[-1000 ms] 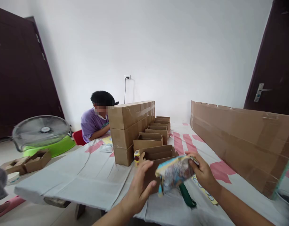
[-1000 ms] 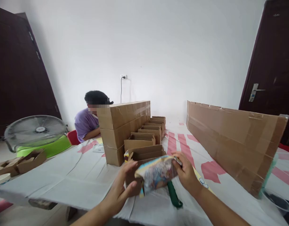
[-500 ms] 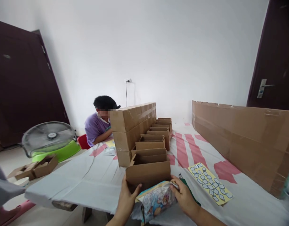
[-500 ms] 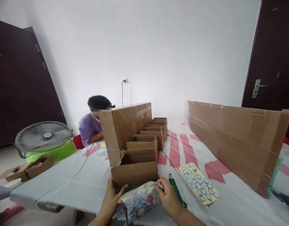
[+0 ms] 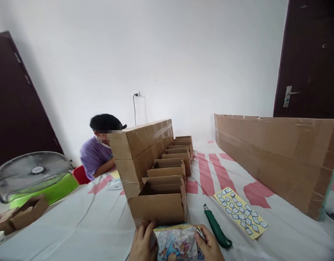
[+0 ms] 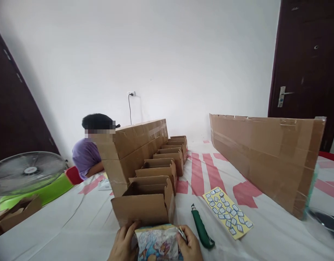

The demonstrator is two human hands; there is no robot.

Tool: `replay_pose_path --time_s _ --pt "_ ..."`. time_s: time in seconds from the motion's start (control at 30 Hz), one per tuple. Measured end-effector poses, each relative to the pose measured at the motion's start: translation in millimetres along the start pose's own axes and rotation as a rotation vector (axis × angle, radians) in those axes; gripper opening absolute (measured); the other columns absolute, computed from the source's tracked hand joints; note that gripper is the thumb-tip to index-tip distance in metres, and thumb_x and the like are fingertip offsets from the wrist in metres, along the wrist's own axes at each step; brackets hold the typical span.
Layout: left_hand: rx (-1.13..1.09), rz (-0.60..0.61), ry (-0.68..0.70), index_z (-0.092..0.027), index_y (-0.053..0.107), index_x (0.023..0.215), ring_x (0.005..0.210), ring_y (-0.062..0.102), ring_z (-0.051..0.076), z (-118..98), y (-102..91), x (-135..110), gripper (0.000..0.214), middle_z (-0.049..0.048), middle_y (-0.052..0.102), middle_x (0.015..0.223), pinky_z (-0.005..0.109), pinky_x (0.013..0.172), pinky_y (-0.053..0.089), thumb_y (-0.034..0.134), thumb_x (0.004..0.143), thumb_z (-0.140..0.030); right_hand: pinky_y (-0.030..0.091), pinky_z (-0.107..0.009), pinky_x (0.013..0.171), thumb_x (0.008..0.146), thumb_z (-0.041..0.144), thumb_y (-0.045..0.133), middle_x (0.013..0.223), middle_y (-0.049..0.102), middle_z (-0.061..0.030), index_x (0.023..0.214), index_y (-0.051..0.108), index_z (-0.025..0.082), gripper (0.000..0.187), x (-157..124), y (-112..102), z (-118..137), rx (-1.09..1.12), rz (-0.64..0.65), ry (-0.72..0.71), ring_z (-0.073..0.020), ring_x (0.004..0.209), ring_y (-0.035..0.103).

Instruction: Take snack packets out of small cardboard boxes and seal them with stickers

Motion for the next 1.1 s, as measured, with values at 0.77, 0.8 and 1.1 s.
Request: replay_pose_path --time_s 0.77,0.8,1.1 --pt "0.105 0.036 -0.163 -0.015 0.06 0.109 0.099 0.053 0.025 -0.5 34.2 51.8 0.045 0.0106 0.052 0.107 0.037 0.088 0.047 0.036 0.078 0.006 0.048 -0.033 0.097 0.079 0.044 0.059 0.12 0.066 -0.012 0.118 0.056 0.021 0.045 -10.5 -27.6 -43.4 -0.208 -0.34 -0.068 -0.0275 0.114 0.061" --pt "0.083 0.035 -0.169 -0.015 0.06 0.109 0.099 0.052 0.025 -0.9 35.3 54.5 0.044 0.0113 0.052 0.107 0.038 0.088 0.046 0.036 0.078 0.006 0.047 -0.033 0.097 0.079 0.044 0.059 0.121 0.066 -0.0121 0.118 0.056 0.021 0.046 -10.3 -27.7 -43.7 -0.214 -0.336 -0.069 -0.0273 0.114 0.061" --pt "-0.079 -0.015 -0.162 -0.018 0.062 0.103 0.097 0.055 0.023 -6.6 33.9 75.1 0.044 0.0079 0.056 0.1 0.038 0.089 0.045 0.038 0.074 0.005 0.045 -0.033 0.1 0.079 0.037 0.057 0.122 0.064 -0.0143 0.121 0.054 0.016 0.047 -11.5 -28.0 -39.3 -0.253 -0.352 -0.082 -0.026 0.116 0.059"
Point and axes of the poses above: each hand's wrist, its own x-axis towards the middle knuckle, its own y-axis out of the palm, z = x × y, the point moved 10 cm from there along x, towards the middle knuckle
